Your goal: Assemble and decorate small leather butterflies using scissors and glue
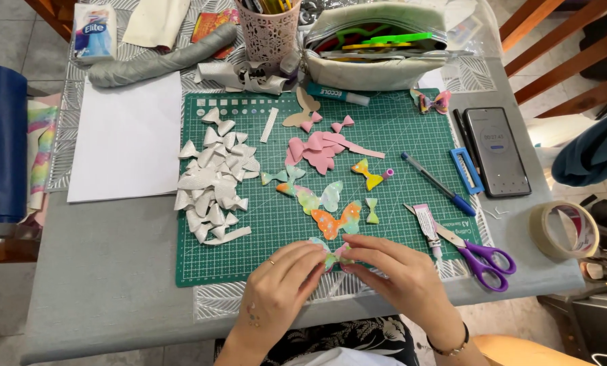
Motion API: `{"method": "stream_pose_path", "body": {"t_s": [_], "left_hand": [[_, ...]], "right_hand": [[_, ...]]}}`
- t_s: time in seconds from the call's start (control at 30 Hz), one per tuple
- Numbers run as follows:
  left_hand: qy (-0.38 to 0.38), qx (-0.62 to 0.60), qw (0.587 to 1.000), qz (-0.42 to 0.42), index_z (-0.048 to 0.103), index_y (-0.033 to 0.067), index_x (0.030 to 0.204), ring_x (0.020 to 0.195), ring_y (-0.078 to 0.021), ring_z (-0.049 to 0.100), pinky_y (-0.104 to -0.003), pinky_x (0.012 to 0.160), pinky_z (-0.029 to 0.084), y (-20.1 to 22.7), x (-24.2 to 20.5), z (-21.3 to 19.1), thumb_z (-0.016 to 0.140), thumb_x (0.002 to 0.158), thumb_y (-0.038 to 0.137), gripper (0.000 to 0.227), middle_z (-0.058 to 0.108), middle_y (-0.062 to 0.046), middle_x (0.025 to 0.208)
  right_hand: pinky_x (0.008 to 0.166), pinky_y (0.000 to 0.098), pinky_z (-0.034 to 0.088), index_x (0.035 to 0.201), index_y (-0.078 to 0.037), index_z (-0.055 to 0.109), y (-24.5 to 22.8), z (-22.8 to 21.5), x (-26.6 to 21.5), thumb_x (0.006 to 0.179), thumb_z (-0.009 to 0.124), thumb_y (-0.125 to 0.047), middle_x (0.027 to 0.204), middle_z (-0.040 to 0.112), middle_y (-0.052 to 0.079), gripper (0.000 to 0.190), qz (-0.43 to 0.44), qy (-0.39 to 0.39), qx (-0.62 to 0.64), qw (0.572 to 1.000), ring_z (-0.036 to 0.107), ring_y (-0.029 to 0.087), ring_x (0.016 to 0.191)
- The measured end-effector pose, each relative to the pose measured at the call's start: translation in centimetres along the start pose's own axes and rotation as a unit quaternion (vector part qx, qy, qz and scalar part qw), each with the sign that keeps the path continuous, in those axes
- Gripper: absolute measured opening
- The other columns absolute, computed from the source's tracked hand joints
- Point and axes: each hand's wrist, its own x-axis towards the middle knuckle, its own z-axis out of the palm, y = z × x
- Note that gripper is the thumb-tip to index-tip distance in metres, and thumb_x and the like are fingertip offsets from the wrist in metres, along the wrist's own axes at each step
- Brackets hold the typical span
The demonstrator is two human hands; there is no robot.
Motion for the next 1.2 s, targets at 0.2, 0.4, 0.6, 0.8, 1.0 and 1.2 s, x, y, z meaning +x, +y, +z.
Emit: {"method": "stream_pose_path", "body": {"t_s": [0.2,0.4,0.6,0.8,1.0,1.2], "left_hand": [[-0.046,0.032,0.997,0.043,0.074,-0.0009,0.108,0.106,-0.0288,0.069,-0.039,0.097,0.059,-0.2,0.5,0.1,0.075,0.093,0.001,0.016,0.073,-0.014,0.111],[-0.063,0.048,0.995,0.055,0.075,0.0001,0.107,0.104,-0.0281,0.066,-0.038,0.09,0.059,-1.0,-0.3,1.2,0.074,0.094,0.0,0.014,0.072,-0.013,0.108],[-0.071,0.038,0.996,0.043,0.074,0.0012,0.106,0.101,-0.0273,0.066,-0.038,0.086,0.058,-1.5,-0.7,1.9,0.072,0.096,0.002,0.01,0.07,-0.011,0.108],[-0.104,0.014,0.994,0.022,0.075,-0.0018,0.11,0.104,-0.0312,0.069,-0.04,0.086,0.06,-1.9,-1.4,2.5,0.075,0.092,0.001,0.018,0.072,-0.016,0.111],[-0.126,0.0,0.992,-0.003,0.072,-0.0036,0.114,0.107,-0.0339,0.068,-0.042,0.086,0.06,-1.4,-1.2,2.0,0.073,0.092,-0.002,0.022,0.071,-0.018,0.115],[-0.122,0.003,0.993,-0.001,0.073,-0.0039,0.115,0.108,-0.0347,0.067,-0.043,0.086,0.06,-1.6,-1.6,2.5,0.073,0.091,-0.003,0.024,0.07,-0.019,0.115]], "right_hand": [[0.087,0.03,0.065,0.109,-0.009,0.071,0.4,0.1,-0.3,0.088,0.08,-0.012,0.113,0.076,0.003,0.023,0.002,-0.016,-0.017,1.0,0.077,0.016,0.098],[0.085,0.0314,0.064,0.109,-0.009,0.07,1.2,0.7,-1.1,0.091,0.075,-0.011,0.118,0.073,0.006,0.019,0.003,-0.048,-0.027,0.998,0.076,0.018,0.103],[0.084,0.0295,0.066,0.104,-0.011,0.072,1.5,0.9,-1.2,0.089,0.077,-0.012,0.115,0.074,0.004,0.016,0.021,-0.044,-0.008,0.999,0.077,0.016,0.099],[0.083,0.0287,0.065,0.1,-0.011,0.072,2.0,1.3,-1.4,0.088,0.078,-0.012,0.113,0.074,0.003,0.013,0.019,-0.037,0.002,0.999,0.077,0.016,0.099],[0.084,0.0286,0.064,0.1,-0.012,0.072,1.9,1.4,-1.5,0.089,0.077,-0.012,0.114,0.074,0.002,0.012,0.031,-0.039,0.004,0.999,0.077,0.016,0.1],[0.08,0.0285,0.065,0.099,-0.012,0.072,1.9,1.6,-1.6,0.088,0.078,-0.012,0.113,0.074,0.002,0.013,0.038,-0.034,-0.007,0.999,0.078,0.016,0.098]]}}
